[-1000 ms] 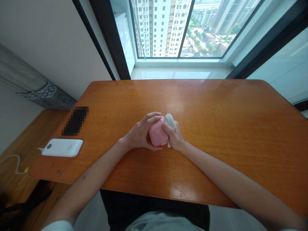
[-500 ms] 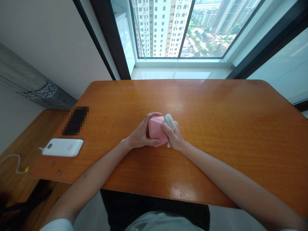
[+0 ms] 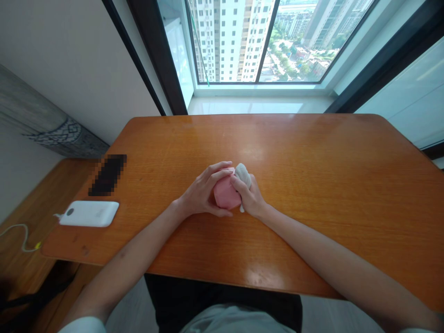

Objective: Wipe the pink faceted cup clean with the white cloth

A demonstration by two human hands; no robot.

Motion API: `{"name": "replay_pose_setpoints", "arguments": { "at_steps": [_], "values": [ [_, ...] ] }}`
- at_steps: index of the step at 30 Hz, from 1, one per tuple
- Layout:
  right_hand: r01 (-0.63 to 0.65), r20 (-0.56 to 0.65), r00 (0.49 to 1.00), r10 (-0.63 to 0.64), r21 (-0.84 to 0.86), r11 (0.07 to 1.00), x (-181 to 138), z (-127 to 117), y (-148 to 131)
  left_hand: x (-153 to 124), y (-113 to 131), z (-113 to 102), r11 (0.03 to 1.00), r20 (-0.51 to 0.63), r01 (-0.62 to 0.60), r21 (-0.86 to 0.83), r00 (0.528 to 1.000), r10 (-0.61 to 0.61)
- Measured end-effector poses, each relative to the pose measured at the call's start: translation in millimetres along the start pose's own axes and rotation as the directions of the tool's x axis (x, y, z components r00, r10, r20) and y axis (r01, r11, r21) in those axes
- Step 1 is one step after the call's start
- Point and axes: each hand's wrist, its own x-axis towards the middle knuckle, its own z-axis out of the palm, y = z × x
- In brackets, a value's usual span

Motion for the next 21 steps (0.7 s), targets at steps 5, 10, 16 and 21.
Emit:
{"name": "replay_pose_setpoints", "arguments": {
  "at_steps": [5,10,16,21],
  "values": [
    [0.033,-0.009,0.999,-0.033,-0.007,0.999,0.9,0.4,-1.6,0.6,-0.5,2.0,1.0,-0.019,-0.023,-0.005,1.0,0.023],
    [0.028,0.005,1.0,-0.028,-0.009,1.0,2.5,1.0,-2.0,1.0,-1.5,3.3,1.0,-0.036,-0.02,-0.003,0.999,0.02],
    [-0.005,0.028,1.0,0.005,-0.003,1.0,5.2,1.8,-4.9,1.1,-2.2,4.5,1.0,-0.048,-0.012,0.001,0.999,0.012],
    [-0.022,0.046,0.999,0.022,0.003,1.0,6.7,1.5,-3.3,1.5,-1.9,4.8,1.0,-0.057,-0.007,0.0,0.998,0.007]
  ]
}}
